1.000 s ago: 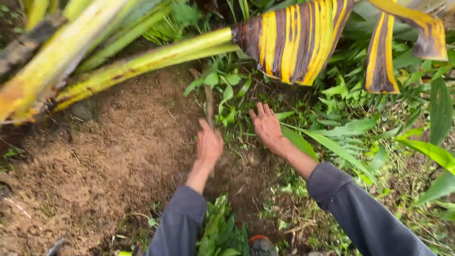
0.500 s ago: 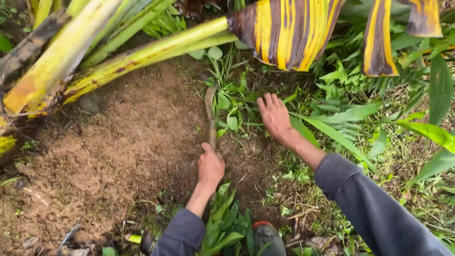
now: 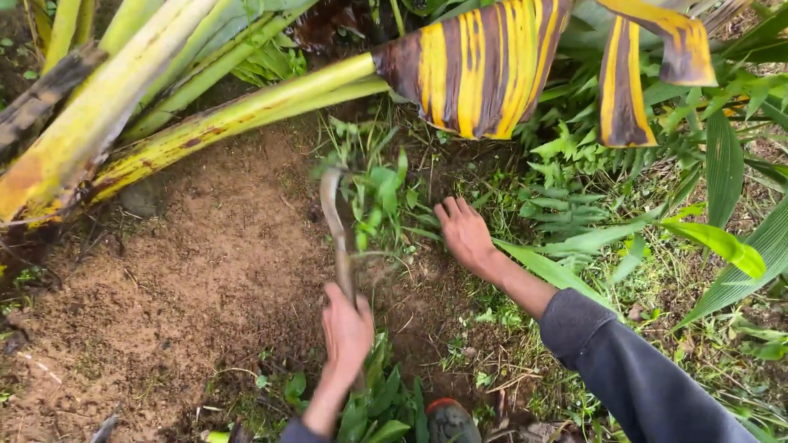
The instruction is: Clearing weeds and grass from the ground around a fallen banana tree using a hand sickle and manual pulling.
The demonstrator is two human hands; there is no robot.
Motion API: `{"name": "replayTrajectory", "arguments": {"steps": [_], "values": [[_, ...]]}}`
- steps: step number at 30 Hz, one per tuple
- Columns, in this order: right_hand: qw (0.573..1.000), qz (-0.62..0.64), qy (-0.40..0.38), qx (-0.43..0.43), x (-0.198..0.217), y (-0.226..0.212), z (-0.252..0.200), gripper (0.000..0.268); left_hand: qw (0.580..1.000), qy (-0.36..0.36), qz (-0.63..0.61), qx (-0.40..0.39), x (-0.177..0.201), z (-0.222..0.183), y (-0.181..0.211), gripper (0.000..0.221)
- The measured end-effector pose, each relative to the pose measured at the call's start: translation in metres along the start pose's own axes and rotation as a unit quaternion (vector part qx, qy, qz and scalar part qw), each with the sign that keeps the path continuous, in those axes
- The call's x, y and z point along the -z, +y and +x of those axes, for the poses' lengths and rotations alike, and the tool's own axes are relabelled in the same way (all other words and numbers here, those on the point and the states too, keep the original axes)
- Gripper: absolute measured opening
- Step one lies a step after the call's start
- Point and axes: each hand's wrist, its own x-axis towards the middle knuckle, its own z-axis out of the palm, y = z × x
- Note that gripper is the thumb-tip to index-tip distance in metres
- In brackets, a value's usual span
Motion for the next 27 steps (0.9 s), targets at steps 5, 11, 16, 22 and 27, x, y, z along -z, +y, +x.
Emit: {"name": "replayTrajectory", "arguments": {"steps": [5,11,16,22,27], "values": [[0.999,-0.045,-0.008,-0.002,0.029,-0.003,-0.005,0.036,0.989,0.067,-0.070,-0.115,0.019,0.060,0.095,0.031],[0.999,-0.037,0.009,0.020,0.022,0.001,-0.009,0.033,0.989,0.043,-0.036,-0.135,-0.017,0.154,0.104,0.047],[0.998,-0.037,0.054,0.018,0.021,-0.002,-0.009,0.025,0.989,-0.006,0.037,-0.140,-0.008,0.112,0.127,0.047],[0.991,-0.009,0.125,0.047,-0.006,0.005,-0.007,0.025,0.991,-0.077,0.079,-0.072,0.089,-0.045,0.203,0.043],[0.980,-0.048,0.186,0.045,0.001,0.008,-0.002,0.019,0.986,-0.051,0.131,-0.093,0.041,0.008,0.146,0.049]]}}
